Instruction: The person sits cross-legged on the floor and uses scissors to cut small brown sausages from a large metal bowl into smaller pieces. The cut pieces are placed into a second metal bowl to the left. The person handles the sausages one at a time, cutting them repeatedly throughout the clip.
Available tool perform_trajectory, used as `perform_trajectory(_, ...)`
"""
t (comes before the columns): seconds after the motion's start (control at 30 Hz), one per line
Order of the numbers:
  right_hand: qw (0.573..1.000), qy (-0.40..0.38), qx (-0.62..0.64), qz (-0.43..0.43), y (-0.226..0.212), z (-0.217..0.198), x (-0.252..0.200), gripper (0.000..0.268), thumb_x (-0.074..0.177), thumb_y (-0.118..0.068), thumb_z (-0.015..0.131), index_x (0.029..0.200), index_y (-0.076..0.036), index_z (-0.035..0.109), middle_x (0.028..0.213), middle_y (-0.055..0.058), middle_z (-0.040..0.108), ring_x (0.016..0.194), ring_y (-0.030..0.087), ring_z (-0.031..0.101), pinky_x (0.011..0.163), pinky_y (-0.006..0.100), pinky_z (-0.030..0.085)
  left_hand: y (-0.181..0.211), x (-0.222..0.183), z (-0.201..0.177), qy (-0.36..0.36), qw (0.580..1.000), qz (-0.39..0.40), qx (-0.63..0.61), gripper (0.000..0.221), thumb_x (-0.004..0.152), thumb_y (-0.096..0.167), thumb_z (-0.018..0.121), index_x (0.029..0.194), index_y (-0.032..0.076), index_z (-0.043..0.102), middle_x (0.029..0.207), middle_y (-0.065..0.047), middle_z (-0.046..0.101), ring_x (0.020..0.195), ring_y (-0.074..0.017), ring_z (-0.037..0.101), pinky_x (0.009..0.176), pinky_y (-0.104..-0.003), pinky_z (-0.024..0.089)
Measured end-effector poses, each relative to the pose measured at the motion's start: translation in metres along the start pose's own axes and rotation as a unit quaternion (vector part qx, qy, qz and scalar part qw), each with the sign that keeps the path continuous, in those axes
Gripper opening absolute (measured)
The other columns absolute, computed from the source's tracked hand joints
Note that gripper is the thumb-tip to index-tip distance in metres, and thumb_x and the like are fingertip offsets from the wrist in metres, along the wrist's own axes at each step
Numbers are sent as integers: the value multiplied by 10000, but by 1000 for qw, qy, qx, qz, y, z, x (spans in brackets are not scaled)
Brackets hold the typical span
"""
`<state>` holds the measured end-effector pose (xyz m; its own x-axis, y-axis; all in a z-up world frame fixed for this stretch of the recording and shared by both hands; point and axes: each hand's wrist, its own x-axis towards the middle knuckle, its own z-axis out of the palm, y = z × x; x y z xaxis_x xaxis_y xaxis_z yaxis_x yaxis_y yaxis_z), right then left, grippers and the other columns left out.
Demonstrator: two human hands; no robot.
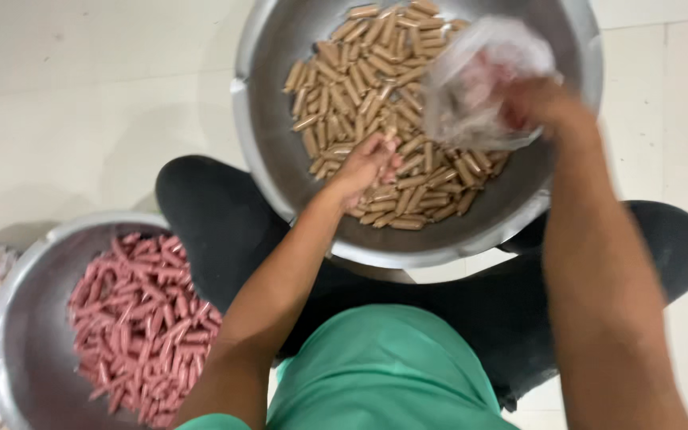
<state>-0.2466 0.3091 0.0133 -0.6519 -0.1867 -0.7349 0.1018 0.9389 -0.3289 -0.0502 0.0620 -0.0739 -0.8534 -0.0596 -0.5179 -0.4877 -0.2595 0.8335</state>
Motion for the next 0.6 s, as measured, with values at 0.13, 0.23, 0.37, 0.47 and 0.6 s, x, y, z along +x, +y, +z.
perform_trajectory(0.13,970,73,228,-50,-20,-42,4,524,933,-620,820,998,-114,701,773,51,663,603,102,614,493,212,490,27,-49,-3,-64,991,-55,103,119,1089,200,459,1161,133,525,933,-48,637,771,-141,594,692,-275,523)
perform_trajectory(0.23,991,32,130,12,-29,-54,-8,501,965,-508,792,991,-24,665,804,140,693,657,170,646,542,257,509,-4,-45,-7,-48,995,-53,75,113,1092,212,498,1035,132,555,726,22,532,557,-95,460,516,-262,366)
perform_trajectory(0.37,996,-39,-50,62,-15,-32,-17,592,1128,-462,607,769,5,669,635,162,647,469,171,420,483,339,374,1,-41,-1,-34,998,-49,21,181,1081,244,513,1129,110,625,701,-2,520,507,-103,414,443,-268,312)
perform_trajectory(0.47,980,-150,-6,134,5,-7,-9,368,951,-310,806,923,52,750,652,116,636,490,174,507,457,281,414,18,-51,-2,-7,991,-89,99,306,1059,330,512,1276,156,638,749,21,554,546,-95,433,492,-262,320)
perform_trajectory(0.6,993,-89,-51,63,-4,5,-59,534,871,-485,769,968,39,747,732,189,726,603,250,647,595,341,565,7,-39,-3,-15,994,-109,4,314,1067,268,508,1335,132,599,829,0,586,634,-77,478,530,-215,389)
